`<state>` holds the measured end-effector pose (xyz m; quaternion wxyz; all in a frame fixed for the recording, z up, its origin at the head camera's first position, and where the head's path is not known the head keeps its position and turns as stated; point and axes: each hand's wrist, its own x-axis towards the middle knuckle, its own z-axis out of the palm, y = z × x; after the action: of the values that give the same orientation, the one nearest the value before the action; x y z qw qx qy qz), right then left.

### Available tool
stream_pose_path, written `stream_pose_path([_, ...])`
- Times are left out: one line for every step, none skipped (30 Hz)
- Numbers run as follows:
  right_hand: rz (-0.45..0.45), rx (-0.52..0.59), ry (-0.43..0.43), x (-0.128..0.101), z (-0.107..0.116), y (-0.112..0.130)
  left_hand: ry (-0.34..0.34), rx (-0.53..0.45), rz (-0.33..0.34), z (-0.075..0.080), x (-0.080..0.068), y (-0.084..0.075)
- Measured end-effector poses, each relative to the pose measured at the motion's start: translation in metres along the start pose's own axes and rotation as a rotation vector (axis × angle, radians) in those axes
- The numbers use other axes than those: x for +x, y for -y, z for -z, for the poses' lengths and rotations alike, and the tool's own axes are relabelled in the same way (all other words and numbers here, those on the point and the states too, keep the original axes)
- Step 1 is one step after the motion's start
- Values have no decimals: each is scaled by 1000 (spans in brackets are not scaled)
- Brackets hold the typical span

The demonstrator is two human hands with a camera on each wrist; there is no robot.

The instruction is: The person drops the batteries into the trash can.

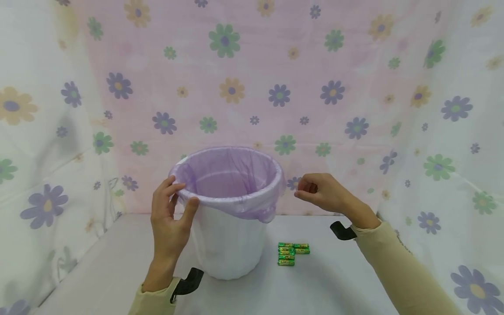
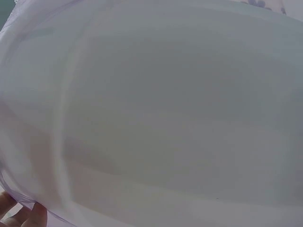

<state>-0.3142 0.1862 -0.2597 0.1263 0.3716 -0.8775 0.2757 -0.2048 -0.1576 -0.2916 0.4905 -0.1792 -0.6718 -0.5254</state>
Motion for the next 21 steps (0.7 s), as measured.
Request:
stream_pose_path([-3,2,1,-2,-2,-2,1,-2,-2,0,0,0])
stream_pose_path([-7,4,3,-4,-5,-4,2,-3,-1,-1,0,-1])
stream_pose_path([-12,5,8,-6,-7,-5,3,-2,-1,-1,0,-1])
stream_pose_path([-14,10,16,-8,-10,-6,2,-4,-2,-1,1,-1])
stream_pose_path([-15,12,20,-10,-12,-7,1,-4,-2,-1,1,0])
stream_pose_path([-15,17,26,-12,-16,-8,3,0,1,-1,1,-1])
stream_pose_path([-15,18,32,-14,-19,-9,4,2,1,0,1,0])
stream_pose_path([-18,21,39,-16,-24,-9,3,3,0,0,0,0])
stream_pose_path([-22,25,48,-18,-28,-10,1,5,0,1,0,0])
stream_pose_path([-24,28,57,-20,-33,-11,0,6,-1,2,0,1])
stream_pose_path([-25,27,64,-22,-38,-12,1,8,-2,3,-1,1])
stream_pose_path([-28,26,74,-24,-42,-12,2,10,-2,3,-1,0])
stream_pose_path([-30,29,84,-26,-47,-13,2,8,-3,4,-1,1])
stream_pose_path([-32,32,94,-28,-51,-13,4,8,-3,4,-1,1])
stream_pose_path([-33,35,104,-30,-54,-14,5,7,-3,4,-1,1])
stream_pose_path([-35,39,112,-32,-57,-14,7,7,-3,3,-1,1])
stream_pose_path([-38,43,119,-34,-60,-15,9,6,-1,3,-1,1])
stream_pose_path([-43,48,126,-36,-63,-15,9,5,-2,2,-1,0])
stream_pose_path([-49,55,135,-39,-67,-16,10,3,-1,2,-1,0])
stream_pose_path([-54,58,141,-41,-70,-17,8,0,-2,2,-1,1])
stream_pose_path([-59,61,147,-43,-73,-18,6,-3,-4,1,-1,1])
